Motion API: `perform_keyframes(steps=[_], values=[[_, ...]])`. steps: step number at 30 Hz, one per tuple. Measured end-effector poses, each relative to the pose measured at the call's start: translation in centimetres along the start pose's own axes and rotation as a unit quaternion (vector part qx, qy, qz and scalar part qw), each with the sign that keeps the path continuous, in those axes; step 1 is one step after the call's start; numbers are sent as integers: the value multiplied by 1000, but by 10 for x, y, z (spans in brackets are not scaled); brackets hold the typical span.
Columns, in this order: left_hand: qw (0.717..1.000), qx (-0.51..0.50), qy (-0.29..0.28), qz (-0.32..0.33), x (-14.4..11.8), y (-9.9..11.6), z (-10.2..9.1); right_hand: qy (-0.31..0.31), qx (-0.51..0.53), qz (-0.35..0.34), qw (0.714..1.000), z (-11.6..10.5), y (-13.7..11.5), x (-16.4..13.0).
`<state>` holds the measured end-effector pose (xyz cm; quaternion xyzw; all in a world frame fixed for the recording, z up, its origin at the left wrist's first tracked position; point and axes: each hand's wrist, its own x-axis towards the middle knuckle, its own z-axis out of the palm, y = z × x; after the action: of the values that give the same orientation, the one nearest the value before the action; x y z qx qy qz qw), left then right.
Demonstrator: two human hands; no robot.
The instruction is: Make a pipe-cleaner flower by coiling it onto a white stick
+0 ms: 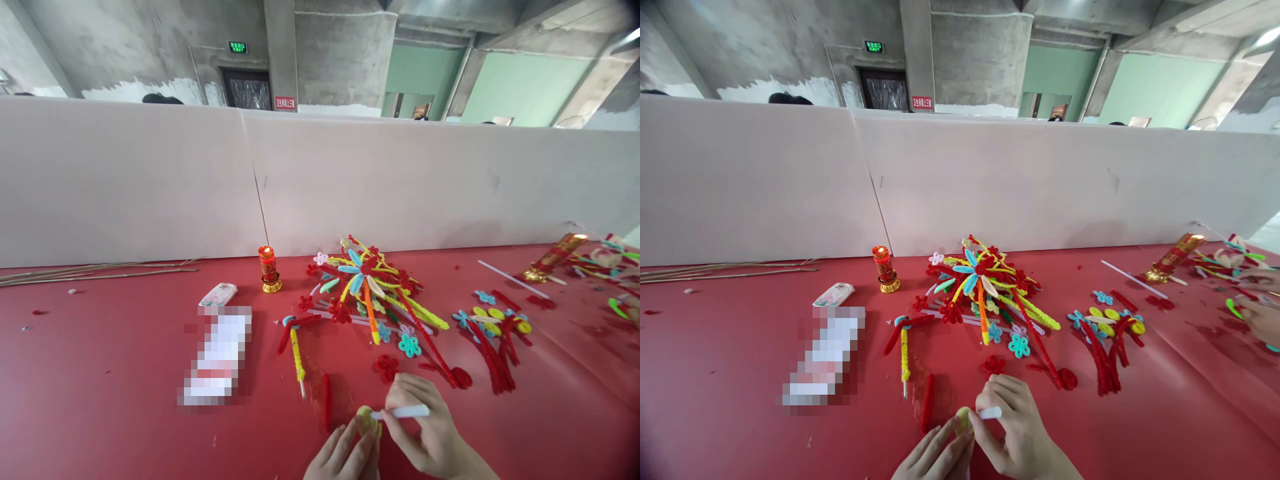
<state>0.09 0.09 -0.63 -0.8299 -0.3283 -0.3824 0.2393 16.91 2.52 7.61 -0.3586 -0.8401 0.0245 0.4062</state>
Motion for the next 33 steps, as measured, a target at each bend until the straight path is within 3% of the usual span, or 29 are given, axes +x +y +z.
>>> perform_keyframes(steps=[12,27,33], values=[[1000,-2,20,-7,2,0,2,22,-47,-9,999,2,3,1],[1000,-2,19,9,-5,-1,6,2,-93,11,996,4,8,-3],[1000,-4,12,6,-2,-1,3,-2,-73,65,995,7,13,-5]])
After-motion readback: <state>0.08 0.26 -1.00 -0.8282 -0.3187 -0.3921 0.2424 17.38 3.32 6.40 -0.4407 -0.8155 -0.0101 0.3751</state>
